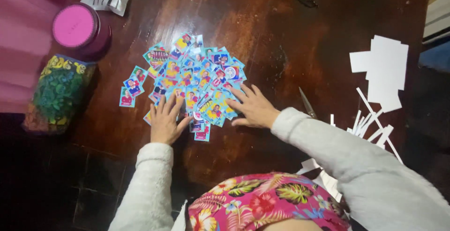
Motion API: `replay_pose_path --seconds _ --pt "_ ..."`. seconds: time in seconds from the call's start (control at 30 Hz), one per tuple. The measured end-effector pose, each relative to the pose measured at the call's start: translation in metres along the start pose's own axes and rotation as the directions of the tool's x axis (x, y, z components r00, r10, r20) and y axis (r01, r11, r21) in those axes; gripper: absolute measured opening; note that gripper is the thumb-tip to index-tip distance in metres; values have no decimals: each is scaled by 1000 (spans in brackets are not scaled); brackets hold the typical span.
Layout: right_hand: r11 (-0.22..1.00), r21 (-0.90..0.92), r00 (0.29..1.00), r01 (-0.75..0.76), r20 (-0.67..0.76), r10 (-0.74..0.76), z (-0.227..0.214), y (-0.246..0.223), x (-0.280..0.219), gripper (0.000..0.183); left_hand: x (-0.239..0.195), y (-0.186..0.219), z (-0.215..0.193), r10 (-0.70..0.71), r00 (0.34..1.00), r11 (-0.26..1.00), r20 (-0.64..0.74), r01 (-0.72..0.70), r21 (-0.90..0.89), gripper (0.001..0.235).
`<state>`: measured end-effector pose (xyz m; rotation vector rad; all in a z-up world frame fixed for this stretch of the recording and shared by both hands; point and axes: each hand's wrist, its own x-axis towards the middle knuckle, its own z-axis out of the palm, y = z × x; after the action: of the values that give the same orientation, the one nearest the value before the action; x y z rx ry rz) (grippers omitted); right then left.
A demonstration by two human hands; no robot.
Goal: Cutting sheets of printed sticker cards into individual strips and cards using scissors.
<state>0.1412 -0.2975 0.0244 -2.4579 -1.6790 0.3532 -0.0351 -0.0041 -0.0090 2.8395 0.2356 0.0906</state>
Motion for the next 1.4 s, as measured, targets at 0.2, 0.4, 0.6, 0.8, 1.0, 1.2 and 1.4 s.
replay_pose_path --seconds 0.2,0.4,0.6,0.8,1.0,1.2,1.4 --pt "1000 -12 976 24 -215 -26 10 12 28 84 36 27 15 108 994 992 -15 -109 -66 80" --pt "998 -8 996 60 -72 -61 3 -7 20 98 41 14 -8 -82 994 995 67 79 55 84" --pt "999 -47 1000 2 29 0 -7 9 9 90 21 38 1 41 998 998 36 -43 49 87" --pt "994 -93 996 -58 58 64 -9 10 10 93 21 83 -4 128 988 991 85 -130 16 89" --pt "990 -75 993 -116 -18 115 0 2 -17 98 22 86 4 283 950 956 131 -291 41 80" --pt "999 44 998 -23 -58 25 -15 36 -35 98 23 82 5 127 985 991 117 -131 29 78" --pt "941 30 919 -336 -209 335 -7 168 9 78 4 125 13 397 908 918 134 -394 -47 87"
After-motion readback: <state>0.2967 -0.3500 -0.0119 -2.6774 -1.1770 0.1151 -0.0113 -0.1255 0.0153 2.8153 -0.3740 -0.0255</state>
